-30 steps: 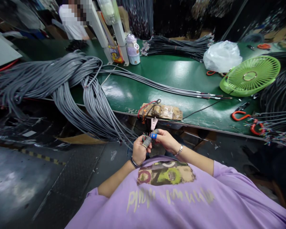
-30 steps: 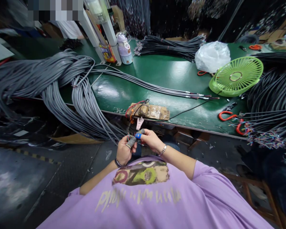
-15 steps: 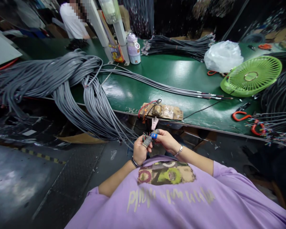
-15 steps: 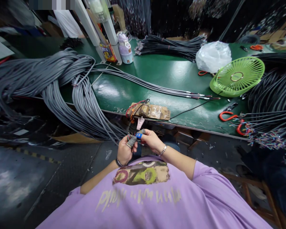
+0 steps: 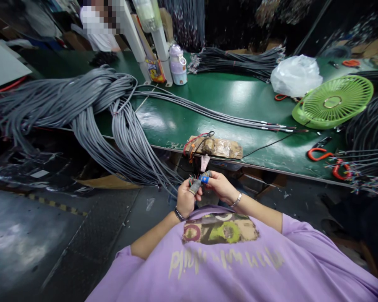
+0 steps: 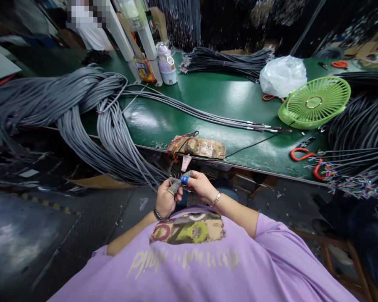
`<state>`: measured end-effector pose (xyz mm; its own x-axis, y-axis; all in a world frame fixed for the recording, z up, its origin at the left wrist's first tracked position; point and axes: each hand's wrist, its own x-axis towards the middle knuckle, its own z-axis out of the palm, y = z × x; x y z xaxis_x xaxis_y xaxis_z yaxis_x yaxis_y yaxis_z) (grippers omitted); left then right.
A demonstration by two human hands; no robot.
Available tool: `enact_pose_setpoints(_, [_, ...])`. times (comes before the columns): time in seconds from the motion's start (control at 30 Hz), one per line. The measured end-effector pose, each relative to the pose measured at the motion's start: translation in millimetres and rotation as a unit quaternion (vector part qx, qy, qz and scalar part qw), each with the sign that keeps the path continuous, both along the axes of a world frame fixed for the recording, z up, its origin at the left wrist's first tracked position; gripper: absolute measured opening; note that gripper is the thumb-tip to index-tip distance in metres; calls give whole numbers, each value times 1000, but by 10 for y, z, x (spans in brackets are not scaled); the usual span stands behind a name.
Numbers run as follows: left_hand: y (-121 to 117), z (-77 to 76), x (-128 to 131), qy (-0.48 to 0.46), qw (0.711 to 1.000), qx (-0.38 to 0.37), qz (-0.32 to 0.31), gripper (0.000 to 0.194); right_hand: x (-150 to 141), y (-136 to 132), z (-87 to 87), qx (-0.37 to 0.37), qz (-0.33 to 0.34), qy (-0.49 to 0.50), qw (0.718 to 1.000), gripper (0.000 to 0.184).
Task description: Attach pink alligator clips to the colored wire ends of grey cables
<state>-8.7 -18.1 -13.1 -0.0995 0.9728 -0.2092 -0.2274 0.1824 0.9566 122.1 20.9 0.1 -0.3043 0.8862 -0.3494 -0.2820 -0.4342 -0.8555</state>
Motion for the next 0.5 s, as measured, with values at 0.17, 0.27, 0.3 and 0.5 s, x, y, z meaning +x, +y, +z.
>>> enact_pose_setpoints(0.17, [1,1,10,-12,1000,-5,-6,30,8,-2,6,-3,-3,2,1000,31])
enact_pose_setpoints(0.27, [-2,-10,12,-18,1000,-7,-9,29,15,-3,-2,4,-1,4,1000,31])
enact_pose_setpoints(0.3, [-3,-17,12,-19,1000,-7,-10,29,16,-3,-7,7,-1,5,1000,31])
enact_pose_setpoints(0.5, [23,-49,27,-60,998,-11,-9,30,50,13,-26,9,-14,6,1000,29])
